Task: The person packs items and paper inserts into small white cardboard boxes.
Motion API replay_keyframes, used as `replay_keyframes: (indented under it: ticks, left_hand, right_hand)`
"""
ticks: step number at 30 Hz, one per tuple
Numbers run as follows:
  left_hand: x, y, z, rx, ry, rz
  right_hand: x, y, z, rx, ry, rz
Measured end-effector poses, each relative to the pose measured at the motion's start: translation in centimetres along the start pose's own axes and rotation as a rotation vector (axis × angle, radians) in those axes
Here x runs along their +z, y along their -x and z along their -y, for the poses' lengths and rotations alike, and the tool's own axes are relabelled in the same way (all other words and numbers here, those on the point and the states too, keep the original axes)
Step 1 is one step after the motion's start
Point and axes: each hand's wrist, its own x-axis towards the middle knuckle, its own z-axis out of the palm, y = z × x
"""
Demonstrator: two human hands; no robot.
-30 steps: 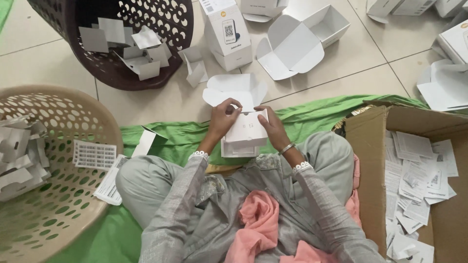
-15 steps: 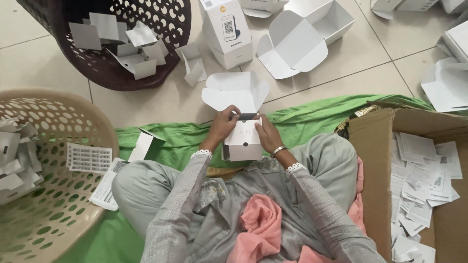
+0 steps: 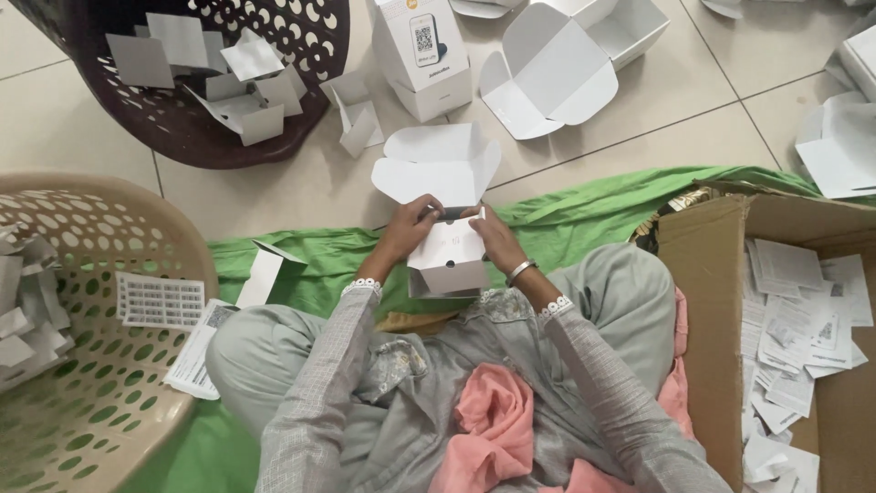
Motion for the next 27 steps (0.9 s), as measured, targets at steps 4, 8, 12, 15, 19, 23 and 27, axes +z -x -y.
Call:
replay_keyframes:
  ticks: [4,8,12,15,19,23,27]
  left_hand:
    - [-0.6,0.3,-0.9,-0.009,-0.029,-0.005]
    - [-0.4,0.4,-2.2,0.039,-0.09,-0.039]
    - [-0.4,0.8,-3.5,0.137,-0.133,-0.072]
    - [-0.1,0.9,-3.0,0.206,-0.189,-0.111]
    - [1.1,0.7,-1.4,0.285,-0.319,-0.181]
    - [2.4,1.1,-0.2,0.309,-0.42,-0.253]
    - [1.6,1.3,-1.7,0.325,-0.479,-0.364]
  right_hand:
    - [0.7,1.0,2.4,-0.112,0.138,-0.01]
    - [0.7,2.0,3.2,-0.149,0.387,-0.112]
    - [0.4,2.2,2.9,-0.135,0.459,-0.109]
    - [0.8,2.0,3.0,-0.188,0.461,-0.121]
    - [1.6,1.6,3.3,-0.153,0.506,-0.176]
    - [2.3,1.8,4.3,-0.086,0.599,-0.201]
    - [3.0,2.0,5.0,-0.086,0.649,-0.236]
